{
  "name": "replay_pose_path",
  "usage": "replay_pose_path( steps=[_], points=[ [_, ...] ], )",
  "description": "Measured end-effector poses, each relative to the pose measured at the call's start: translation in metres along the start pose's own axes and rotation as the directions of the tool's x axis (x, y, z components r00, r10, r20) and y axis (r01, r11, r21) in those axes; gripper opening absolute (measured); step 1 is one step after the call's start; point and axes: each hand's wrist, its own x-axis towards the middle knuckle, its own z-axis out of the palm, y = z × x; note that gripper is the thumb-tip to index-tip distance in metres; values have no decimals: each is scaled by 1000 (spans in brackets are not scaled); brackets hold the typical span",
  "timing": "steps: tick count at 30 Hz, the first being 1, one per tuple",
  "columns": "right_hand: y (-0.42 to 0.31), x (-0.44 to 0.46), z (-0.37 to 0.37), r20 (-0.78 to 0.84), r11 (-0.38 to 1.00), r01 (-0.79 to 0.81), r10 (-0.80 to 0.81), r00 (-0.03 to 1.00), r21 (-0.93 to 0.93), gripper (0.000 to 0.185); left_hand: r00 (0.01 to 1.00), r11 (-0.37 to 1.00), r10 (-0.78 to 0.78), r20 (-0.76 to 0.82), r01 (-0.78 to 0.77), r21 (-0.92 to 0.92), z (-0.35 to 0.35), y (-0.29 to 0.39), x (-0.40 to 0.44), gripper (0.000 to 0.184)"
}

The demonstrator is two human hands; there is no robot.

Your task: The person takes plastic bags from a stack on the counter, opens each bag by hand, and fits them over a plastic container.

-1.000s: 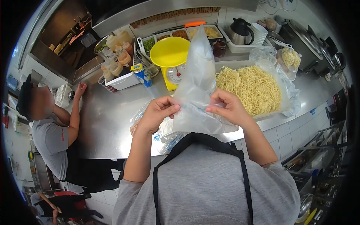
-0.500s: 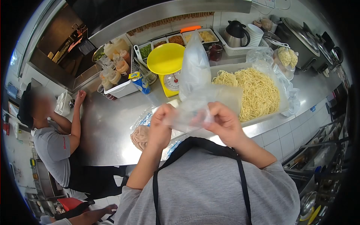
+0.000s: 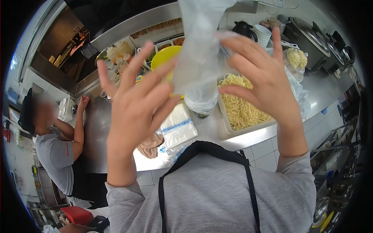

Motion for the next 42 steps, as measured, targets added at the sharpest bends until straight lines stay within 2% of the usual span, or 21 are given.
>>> replay_pose_path(
  steps=[3,4,7,8,12,14,17,19,23,25,26,28,30,34,35,37,38,39,40,41,42],
  points=[
    [10,4,38,-38,999,-42,42,998,0,46,997,997,-79,24,79,5,47,-14,9,30],
    [13,-1,54,20,995,-60,59,998,80,48,994,995,-92,55,94,-24,66,-15,6,36],
    [13,-37,111,284,856,-230,102,953,464,56,968,902,-139,208,210,-377,133,-3,-28,51],
    [10,-42,115,284,856,-230,103,953,463,56,951,851,-158,266,268,-452,146,2,-38,56],
    [4,-58,127,377,783,-320,119,919,533,61,939,842,-167,300,294,-453,157,11,-56,53],
    [3,-67,137,393,776,-330,116,912,538,62,906,853,-148,396,320,-413,165,7,-62,51],
    [-1,-77,144,425,745,-373,133,895,553,51,916,851,-149,372,310,-423,174,5,-73,50],
    [-1,-80,141,494,494,-495,146,857,715,48,925,834,-159,344,312,-454,179,7,-78,48],
    [-1,-88,147,561,564,-518,115,820,642,47,962,839,-146,229,243,-486,188,13,-93,40],
    [-12,-104,159,339,647,-392,212,916,654,48,978,857,-159,137,206,-473,199,16,-105,37],
    [-17,-106,159,338,648,-390,210,917,654,48,984,870,-171,47,174,-462,204,20,-111,36],
    [-28,-112,157,251,814,-350,258,933,464,45,979,880,-201,23,191,-435,214,28,-117,39],
    [-33,-121,146,313,847,-375,265,912,376,49,973,914,-211,-91,163,-370,229,31,-127,41],
    [-33,-125,120,460,890,-398,264,848,222,64,979,935,-193,-65,163,-316,229,32,-139,47],
    [-28,-124,117,460,889,-401,268,847,221,64,977,917,-204,-55,171,-360,223,33,-140,53],
    [-10,-117,114,423,821,-397,215,880,410,73,976,898,-210,-49,174,-403,201,33,-120,60],
    [-2,-108,113,424,820,-398,214,880,411,73,931,775,-344,-123,207,-597,186,34,-101,69],
    [4,-96,114,336,635,-455,307,890,624,76,861,613,-483,-158,203,-764,174,36,-84,79],
    [8,-86,117,270,407,-442,414,869,799,79,861,611,-486,-152,210,-763,169,36,-67,79],
    [8,-73,126,274,404,-444,412,869,800,79,795,430,-587,-155,144,-891,168,36,-46,85],
    [5,-58,136,250,243,-395,468,848,886,79,721,237,-680,-131,47,-970,172,37,-30,92]
  ],
)
